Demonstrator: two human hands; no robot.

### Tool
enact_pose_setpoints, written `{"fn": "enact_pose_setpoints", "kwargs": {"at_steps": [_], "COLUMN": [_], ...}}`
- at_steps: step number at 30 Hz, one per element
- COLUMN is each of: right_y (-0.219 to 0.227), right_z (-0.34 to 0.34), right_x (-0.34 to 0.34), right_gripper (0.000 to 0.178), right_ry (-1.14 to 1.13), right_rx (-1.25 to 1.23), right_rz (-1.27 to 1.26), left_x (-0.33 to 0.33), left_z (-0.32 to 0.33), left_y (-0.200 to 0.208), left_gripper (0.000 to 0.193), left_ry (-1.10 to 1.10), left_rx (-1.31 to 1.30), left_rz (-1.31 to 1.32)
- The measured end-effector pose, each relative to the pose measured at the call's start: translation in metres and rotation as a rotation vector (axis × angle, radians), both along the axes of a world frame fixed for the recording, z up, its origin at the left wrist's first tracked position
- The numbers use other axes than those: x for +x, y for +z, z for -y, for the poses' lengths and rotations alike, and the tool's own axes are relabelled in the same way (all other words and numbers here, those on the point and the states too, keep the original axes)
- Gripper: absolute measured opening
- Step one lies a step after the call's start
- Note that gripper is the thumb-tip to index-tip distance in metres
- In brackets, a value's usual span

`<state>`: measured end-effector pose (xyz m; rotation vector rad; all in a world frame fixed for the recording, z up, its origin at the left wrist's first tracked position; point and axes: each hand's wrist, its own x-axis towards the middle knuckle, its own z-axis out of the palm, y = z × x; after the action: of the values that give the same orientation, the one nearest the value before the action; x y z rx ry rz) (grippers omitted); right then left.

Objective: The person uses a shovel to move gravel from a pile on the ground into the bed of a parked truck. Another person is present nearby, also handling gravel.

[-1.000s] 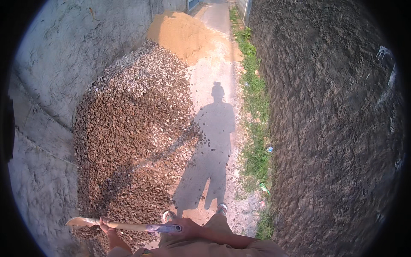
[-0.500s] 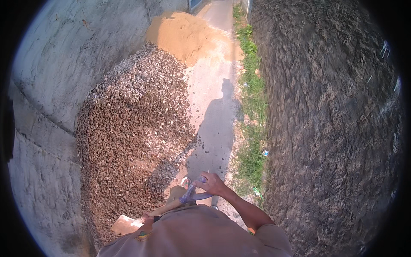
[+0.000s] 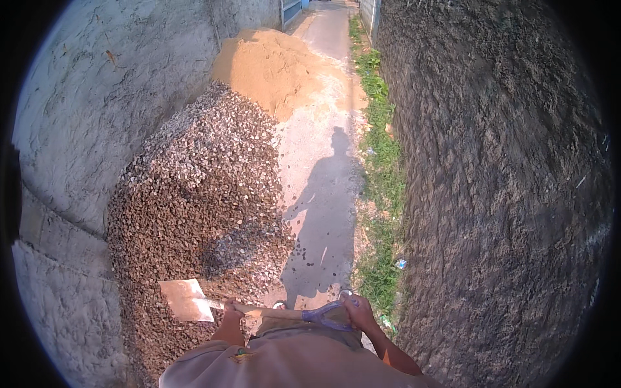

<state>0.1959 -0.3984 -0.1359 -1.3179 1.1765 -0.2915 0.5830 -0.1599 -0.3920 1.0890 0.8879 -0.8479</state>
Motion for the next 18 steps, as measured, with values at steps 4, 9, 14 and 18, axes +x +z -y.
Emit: {"fn": "enact_pose_setpoints", "kwargs": {"at_steps": [4, 9, 14, 18], "right_y": [-0.045, -0.098, -0.107, -0.090], "right_z": [0.056, 0.119, 0.105, 0.102], "right_x": [-0.033, -0.139, -0.266, -0.294], "right_gripper": [0.023, 0.026, 0.033, 0.043], "right_ry": [-0.164, -0.431, -0.841, -1.058], "right_rx": [0.203, 0.308, 0.386, 0.278], "right_rz": [0.050, 0.006, -0.285, -0.653], "left_x": [-0.004, -0.087, -0.230, -0.368], "left_z": [0.059, 0.173, 0.292, 0.318], "left_y": [-0.019, -0.047, -0.098, -0.183], "left_gripper": [0.025, 0.022, 0.016, 0.015], "left_ry": [0.001, -0.188, -0.381, -0.899], "left_rx": [0.090, 0.033, 0.031, -0.090], "left_rz": [0.099, -0.161, -0.265, 0.185]}}
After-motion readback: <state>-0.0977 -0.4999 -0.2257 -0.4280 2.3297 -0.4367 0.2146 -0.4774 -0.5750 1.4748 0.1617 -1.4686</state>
